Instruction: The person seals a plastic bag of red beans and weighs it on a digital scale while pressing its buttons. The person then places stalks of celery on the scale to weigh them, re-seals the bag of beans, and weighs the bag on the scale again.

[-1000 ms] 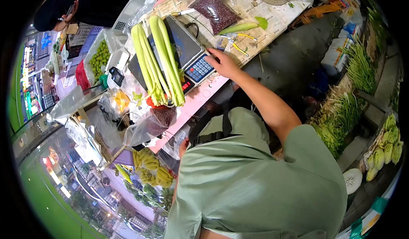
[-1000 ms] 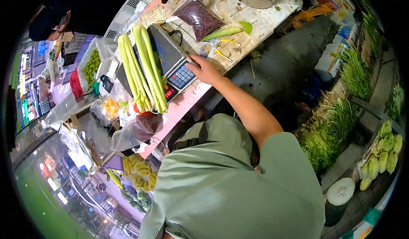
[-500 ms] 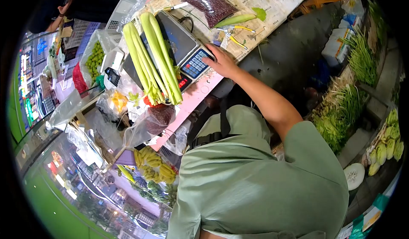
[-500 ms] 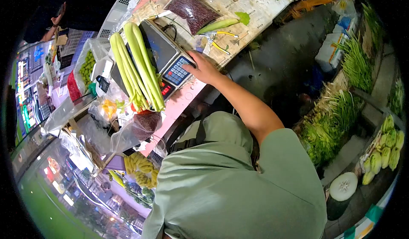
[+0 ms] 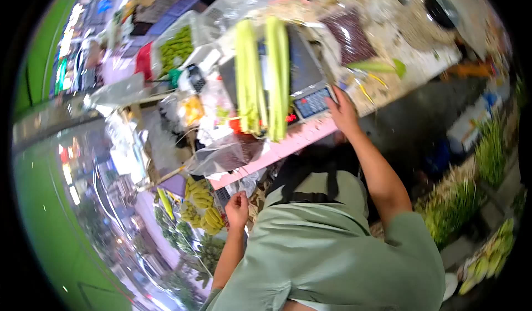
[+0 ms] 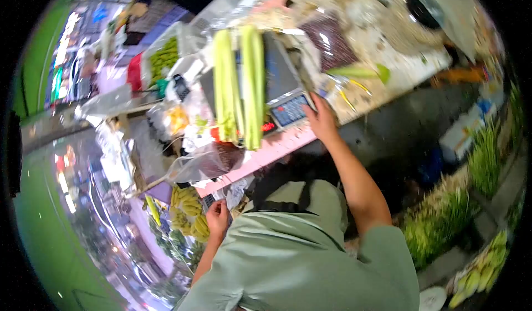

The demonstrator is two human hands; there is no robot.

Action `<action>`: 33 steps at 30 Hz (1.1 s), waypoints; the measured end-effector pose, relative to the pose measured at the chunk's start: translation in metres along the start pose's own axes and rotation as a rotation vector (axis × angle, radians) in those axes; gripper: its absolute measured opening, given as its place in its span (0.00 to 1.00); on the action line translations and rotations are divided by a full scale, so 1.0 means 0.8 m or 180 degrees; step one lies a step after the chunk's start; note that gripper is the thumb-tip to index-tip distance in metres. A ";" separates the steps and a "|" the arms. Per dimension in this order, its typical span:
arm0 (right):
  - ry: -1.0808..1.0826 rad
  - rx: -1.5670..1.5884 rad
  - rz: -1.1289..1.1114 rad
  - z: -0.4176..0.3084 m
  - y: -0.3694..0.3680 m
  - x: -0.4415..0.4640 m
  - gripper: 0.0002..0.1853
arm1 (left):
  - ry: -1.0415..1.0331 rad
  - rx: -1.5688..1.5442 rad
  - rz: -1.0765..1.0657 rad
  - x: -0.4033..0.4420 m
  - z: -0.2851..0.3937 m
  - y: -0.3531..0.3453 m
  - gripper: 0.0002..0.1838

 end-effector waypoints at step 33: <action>0.1710 -0.0473 -0.2779 -0.355 -0.187 -0.036 0.13 | -0.1582 -0.1113 -0.0264 0.140 0.116 0.176 0.15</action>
Point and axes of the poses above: each hand's wrist, its own x-axis towards the middle knuckle, its own y-axis out of the back of the hand, z = x × y, the point moved 4 cm from there along x, towards the middle knuckle, and after that the axes turned 4 degrees about y, right-handed, at the moved point
